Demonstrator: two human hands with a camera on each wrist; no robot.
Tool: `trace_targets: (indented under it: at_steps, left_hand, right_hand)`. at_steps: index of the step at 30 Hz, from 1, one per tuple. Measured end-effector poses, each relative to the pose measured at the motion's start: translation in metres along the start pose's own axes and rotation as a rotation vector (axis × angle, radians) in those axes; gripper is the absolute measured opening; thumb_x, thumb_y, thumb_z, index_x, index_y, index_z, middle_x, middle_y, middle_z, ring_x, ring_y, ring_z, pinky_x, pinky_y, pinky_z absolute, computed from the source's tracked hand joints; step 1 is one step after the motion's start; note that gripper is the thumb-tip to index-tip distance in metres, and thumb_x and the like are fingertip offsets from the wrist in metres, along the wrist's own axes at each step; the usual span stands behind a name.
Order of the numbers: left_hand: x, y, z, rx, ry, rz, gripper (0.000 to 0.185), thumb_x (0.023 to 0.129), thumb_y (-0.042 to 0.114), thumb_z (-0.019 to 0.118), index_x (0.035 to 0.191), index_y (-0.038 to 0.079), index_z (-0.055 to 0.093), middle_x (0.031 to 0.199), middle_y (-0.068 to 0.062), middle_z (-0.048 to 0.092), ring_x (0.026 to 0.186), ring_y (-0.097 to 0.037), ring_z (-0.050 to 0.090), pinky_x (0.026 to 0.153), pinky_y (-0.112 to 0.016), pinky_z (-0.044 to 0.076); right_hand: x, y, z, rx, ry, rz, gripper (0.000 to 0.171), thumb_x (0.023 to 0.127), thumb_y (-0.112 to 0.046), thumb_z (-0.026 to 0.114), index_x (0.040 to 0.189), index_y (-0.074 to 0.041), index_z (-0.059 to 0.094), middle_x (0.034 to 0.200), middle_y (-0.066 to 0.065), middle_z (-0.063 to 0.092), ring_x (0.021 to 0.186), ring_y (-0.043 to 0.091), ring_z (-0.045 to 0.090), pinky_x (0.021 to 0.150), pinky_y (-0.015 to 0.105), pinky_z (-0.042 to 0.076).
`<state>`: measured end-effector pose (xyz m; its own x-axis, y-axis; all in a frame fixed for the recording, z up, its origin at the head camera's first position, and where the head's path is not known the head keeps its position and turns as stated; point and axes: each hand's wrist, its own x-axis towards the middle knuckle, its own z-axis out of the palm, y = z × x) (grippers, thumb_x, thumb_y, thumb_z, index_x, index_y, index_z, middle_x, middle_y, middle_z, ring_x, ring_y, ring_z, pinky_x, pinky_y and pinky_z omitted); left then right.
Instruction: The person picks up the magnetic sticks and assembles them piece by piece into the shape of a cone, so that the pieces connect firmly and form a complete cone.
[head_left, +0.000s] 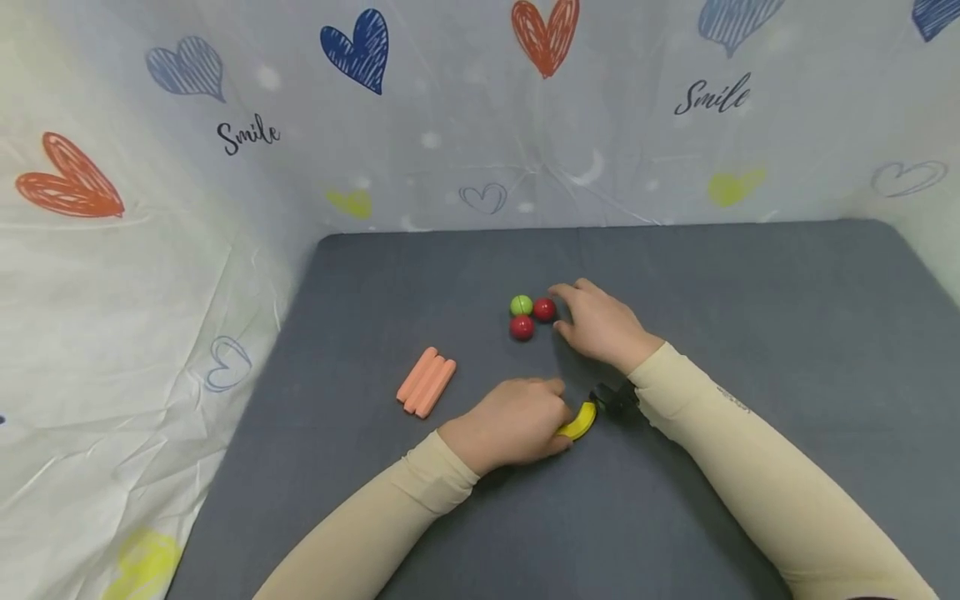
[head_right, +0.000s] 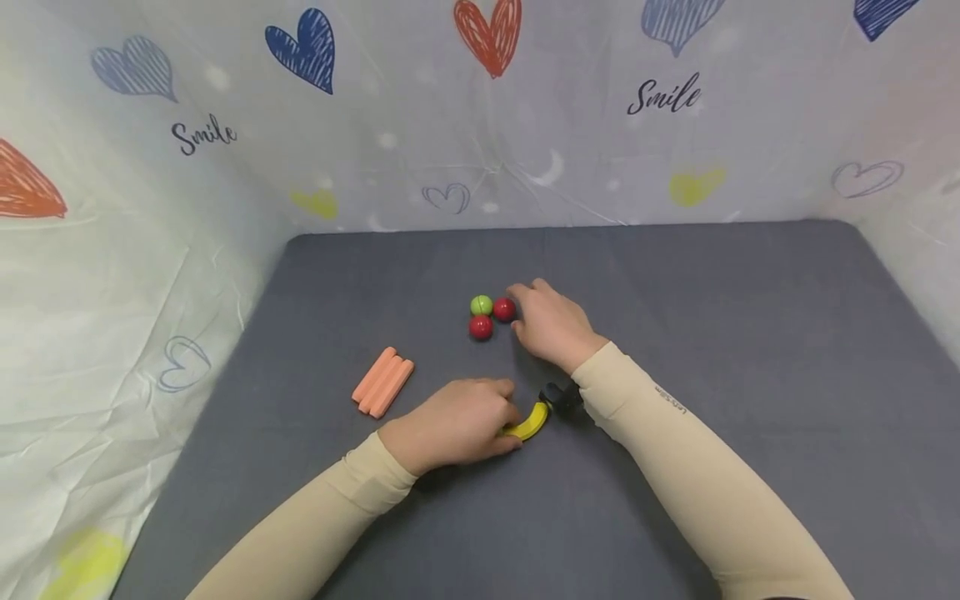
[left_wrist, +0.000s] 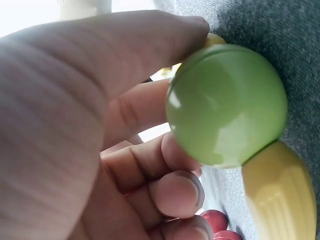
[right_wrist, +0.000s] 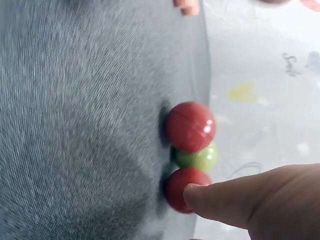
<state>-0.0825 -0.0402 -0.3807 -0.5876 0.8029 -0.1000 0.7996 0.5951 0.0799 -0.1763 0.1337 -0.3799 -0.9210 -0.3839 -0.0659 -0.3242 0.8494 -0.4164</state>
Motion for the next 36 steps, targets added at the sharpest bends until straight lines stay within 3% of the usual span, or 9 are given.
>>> trace_targets:
  at_steps: [9, 16, 21, 29, 36]
  left_hand:
    - [0.002, 0.001, -0.001, -0.016, -0.012, 0.008, 0.018, 0.094, 0.039, 0.080, 0.088, 0.022, 0.079, 0.078, 0.007, 0.051, 0.063, -0.007, 0.046, 0.057, -0.022, 0.041]
    - [0.002, 0.000, 0.001, -0.020, -0.007, 0.012, 0.018, 0.094, 0.038, 0.080, 0.089, 0.021, 0.080, 0.077, 0.007, 0.051, 0.064, -0.007, 0.047, 0.057, -0.022, 0.041]
    - [0.002, -0.001, 0.000, -0.040, -0.013, 0.005, 0.018, 0.094, 0.038, 0.080, 0.092, 0.020, 0.081, 0.077, 0.006, 0.050, 0.064, -0.008, 0.047, 0.057, -0.021, 0.040]
    - [0.004, 0.000, -0.003, -0.022, 0.008, 0.018, 0.016, 0.094, 0.037, 0.080, 0.090, 0.022, 0.080, 0.078, 0.006, 0.051, 0.064, -0.007, 0.047, 0.058, -0.021, 0.043]
    - [0.002, 0.000, 0.000, -0.041, -0.007, -0.006, 0.016, 0.094, 0.037, 0.081, 0.090, 0.021, 0.080, 0.078, 0.007, 0.050, 0.062, -0.008, 0.047, 0.056, -0.020, 0.040]
  right_hand:
    - [0.008, 0.003, 0.004, 0.005, -0.042, -0.017, 0.050, 0.104, -0.021, 0.066, 0.150, -0.006, 0.054, 0.139, 0.021, 0.062, 0.125, 0.038, 0.062, 0.094, 0.056, 0.054]
    - [0.005, 0.004, 0.008, 0.005, -0.002, -0.002, 0.041, 0.102, -0.026, 0.071, 0.137, -0.006, 0.064, 0.121, 0.017, 0.069, 0.109, 0.034, 0.067, 0.087, 0.052, 0.056]
    - [0.000, 0.004, 0.008, 0.036, -0.009, 0.001, 0.040, 0.101, -0.029, 0.072, 0.130, -0.003, 0.067, 0.118, 0.015, 0.071, 0.103, 0.031, 0.068, 0.085, 0.050, 0.057]
    - [-0.028, 0.016, 0.005, 0.126, -0.029, 0.000, 0.032, 0.099, -0.028, 0.072, 0.114, 0.000, 0.070, 0.107, 0.013, 0.071, 0.088, 0.024, 0.066, 0.082, 0.046, 0.056]
    - [-0.058, 0.021, 0.004, 0.165, -0.061, -0.033, 0.028, 0.098, -0.024, 0.073, 0.110, 0.002, 0.073, 0.103, 0.011, 0.071, 0.082, 0.019, 0.063, 0.076, 0.041, 0.054]
